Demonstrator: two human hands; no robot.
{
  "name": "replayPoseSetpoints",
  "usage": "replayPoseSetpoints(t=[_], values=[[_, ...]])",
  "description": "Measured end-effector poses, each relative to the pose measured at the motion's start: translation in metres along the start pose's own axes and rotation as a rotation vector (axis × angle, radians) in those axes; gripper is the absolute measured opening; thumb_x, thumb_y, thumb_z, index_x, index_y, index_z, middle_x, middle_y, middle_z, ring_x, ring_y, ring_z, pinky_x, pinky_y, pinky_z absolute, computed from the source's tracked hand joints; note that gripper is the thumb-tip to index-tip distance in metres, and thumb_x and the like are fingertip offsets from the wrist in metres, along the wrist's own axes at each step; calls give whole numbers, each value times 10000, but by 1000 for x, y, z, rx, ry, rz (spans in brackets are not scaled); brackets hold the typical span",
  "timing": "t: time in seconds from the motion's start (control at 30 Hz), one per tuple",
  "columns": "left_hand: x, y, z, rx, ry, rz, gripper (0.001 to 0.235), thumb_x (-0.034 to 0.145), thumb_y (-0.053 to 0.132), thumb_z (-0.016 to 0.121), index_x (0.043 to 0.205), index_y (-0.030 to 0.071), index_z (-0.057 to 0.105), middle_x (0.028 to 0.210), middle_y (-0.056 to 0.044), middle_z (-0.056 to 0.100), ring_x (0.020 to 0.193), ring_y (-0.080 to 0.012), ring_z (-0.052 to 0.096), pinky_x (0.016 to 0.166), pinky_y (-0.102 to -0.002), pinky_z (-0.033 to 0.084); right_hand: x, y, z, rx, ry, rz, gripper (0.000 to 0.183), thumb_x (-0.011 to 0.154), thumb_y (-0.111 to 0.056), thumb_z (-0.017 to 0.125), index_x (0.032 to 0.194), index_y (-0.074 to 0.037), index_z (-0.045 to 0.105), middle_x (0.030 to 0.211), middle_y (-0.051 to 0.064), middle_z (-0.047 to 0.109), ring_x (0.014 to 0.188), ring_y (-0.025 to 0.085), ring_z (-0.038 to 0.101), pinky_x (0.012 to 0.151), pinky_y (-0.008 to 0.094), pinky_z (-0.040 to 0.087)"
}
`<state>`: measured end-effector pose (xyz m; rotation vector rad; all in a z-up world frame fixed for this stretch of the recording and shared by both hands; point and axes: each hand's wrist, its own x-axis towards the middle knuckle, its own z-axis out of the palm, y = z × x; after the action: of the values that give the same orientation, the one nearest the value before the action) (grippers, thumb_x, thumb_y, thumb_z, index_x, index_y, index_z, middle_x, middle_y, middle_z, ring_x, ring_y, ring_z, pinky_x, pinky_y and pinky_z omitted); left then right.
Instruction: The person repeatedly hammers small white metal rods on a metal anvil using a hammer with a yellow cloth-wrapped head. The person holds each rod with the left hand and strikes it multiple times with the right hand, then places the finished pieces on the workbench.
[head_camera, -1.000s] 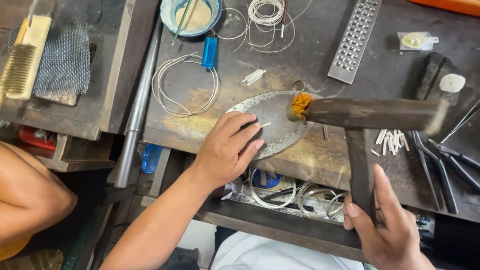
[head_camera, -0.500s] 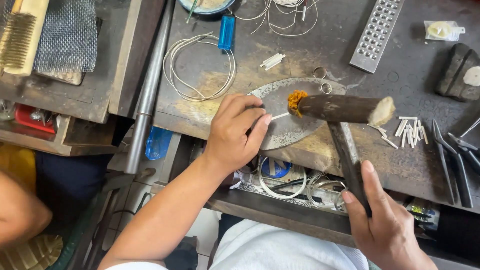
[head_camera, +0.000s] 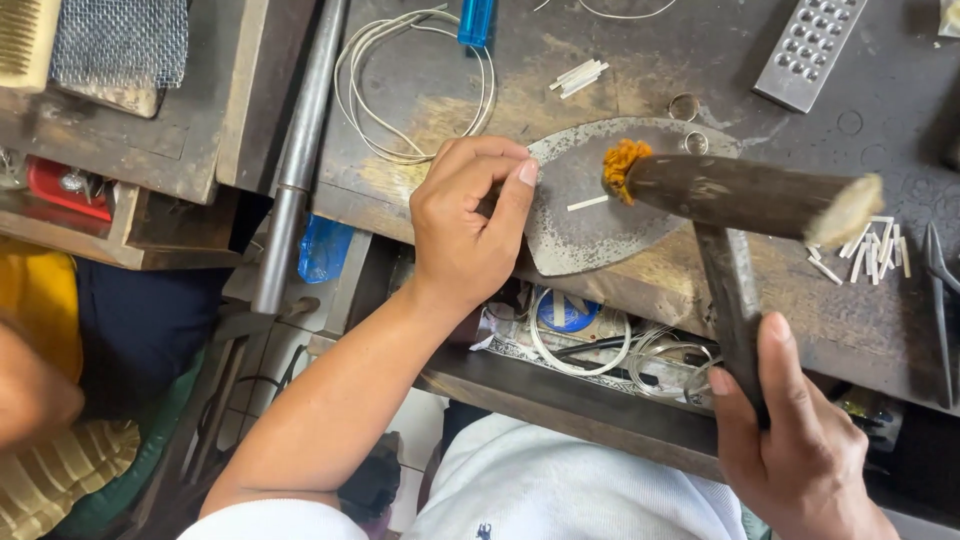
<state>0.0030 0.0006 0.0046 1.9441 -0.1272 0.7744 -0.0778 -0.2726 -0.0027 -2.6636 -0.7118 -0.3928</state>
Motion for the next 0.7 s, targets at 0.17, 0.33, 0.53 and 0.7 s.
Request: replayPoseSetpoints(t=[0.17,0.33,0.53,0.7], values=[[0,1,-1,-10,-6,-7,139,838,58,505,744,1,591,794,-107,589,760,-218,567,686,-313,454,16,-6,7,53,-145,30,543,839,-114,566,1313,43,354,830,165,579,531,244,515,447,364,424],[0,-1,0,-9,1,0,131,835,62,512,750,6,593,795,-103,593,766,-222,571,693,-321,460,25,-10,1,137,-181,-12,533,836,-96,544,1308,61,350,829,158,590,489,179,495,439,305,430],[1,0,-1,-19,2,6,137,840,62,505,747,1,586,790,-104,582,757,-222,562,682,-317,457,22,-8,8,95,-196,-38,564,842,-124,541,1326,37,301,797,150,577,444,181,486,368,354,427],[0,1,-2,-6,3,-2,139,842,62,503,746,6,586,794,-103,588,756,-218,566,685,-314,457,34,-16,1,60,-156,-151,471,817,-74,557,1214,126,402,1171,246,538,611,220,563,453,313,469]])
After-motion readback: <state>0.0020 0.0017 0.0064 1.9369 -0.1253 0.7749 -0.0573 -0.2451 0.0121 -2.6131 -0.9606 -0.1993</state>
